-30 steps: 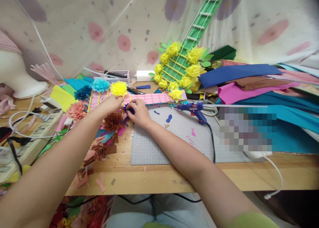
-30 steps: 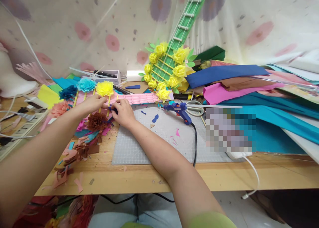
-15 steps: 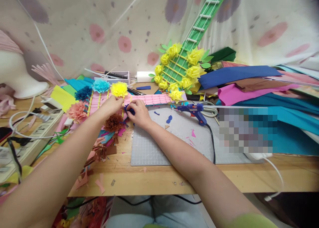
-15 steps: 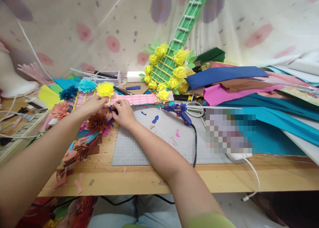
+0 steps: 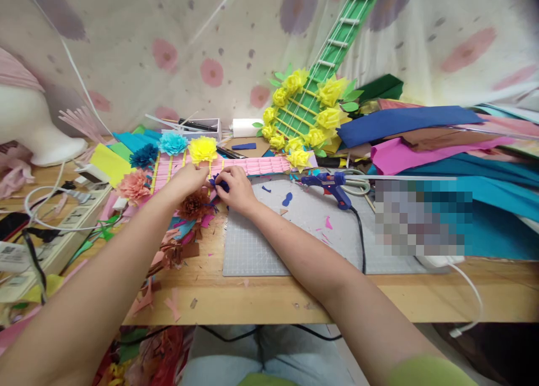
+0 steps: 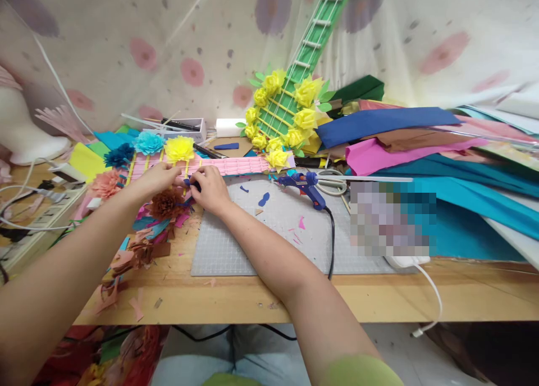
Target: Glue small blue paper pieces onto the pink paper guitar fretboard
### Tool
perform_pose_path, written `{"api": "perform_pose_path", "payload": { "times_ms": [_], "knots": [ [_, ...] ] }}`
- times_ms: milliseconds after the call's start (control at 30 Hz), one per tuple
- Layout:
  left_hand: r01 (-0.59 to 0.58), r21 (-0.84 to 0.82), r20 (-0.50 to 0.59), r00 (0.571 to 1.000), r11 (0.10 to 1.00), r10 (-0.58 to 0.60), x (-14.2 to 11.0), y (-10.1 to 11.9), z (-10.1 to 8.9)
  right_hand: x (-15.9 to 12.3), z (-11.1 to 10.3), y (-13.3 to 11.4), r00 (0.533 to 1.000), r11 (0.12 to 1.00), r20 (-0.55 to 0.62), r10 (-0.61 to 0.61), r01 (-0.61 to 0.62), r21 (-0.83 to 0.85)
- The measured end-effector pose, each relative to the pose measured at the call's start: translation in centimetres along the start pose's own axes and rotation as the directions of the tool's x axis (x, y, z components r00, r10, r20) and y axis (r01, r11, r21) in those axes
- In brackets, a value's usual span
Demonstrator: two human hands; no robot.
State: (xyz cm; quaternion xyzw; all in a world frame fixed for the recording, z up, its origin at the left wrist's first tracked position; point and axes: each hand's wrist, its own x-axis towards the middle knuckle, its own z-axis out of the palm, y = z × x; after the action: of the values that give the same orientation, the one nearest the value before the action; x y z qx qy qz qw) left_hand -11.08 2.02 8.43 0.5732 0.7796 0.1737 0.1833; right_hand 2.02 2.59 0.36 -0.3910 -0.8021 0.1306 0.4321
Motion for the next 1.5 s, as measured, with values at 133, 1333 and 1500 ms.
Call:
{"api": "perform_pose_path", "payload": {
  "times_ms": [133,1333,1500],
  "knots": [
    [0.009,-0.072,-0.001,1.0,0.997,-0.009,-0.3,0.0,-0.1,0.0,-0.1,-0.1,1.0,1.0,-0.008,-0.014,0.014,-0.014],
    [-0.633,-0.073,-0.335,0.743,0.771,0.579,-6.0,2.3,10.8,-8.6,-17.8,5.6,0.741,0.697,0.468,0.481,-0.647,0.309],
    [-0.614,-0.097,-0.221,0.781,0.784,0.584,-5.9,2.9,12.0,-9.0,-21.4,6.6,0.596,0.655,0.579,0.556,-0.743,0.136]
  ]
}}
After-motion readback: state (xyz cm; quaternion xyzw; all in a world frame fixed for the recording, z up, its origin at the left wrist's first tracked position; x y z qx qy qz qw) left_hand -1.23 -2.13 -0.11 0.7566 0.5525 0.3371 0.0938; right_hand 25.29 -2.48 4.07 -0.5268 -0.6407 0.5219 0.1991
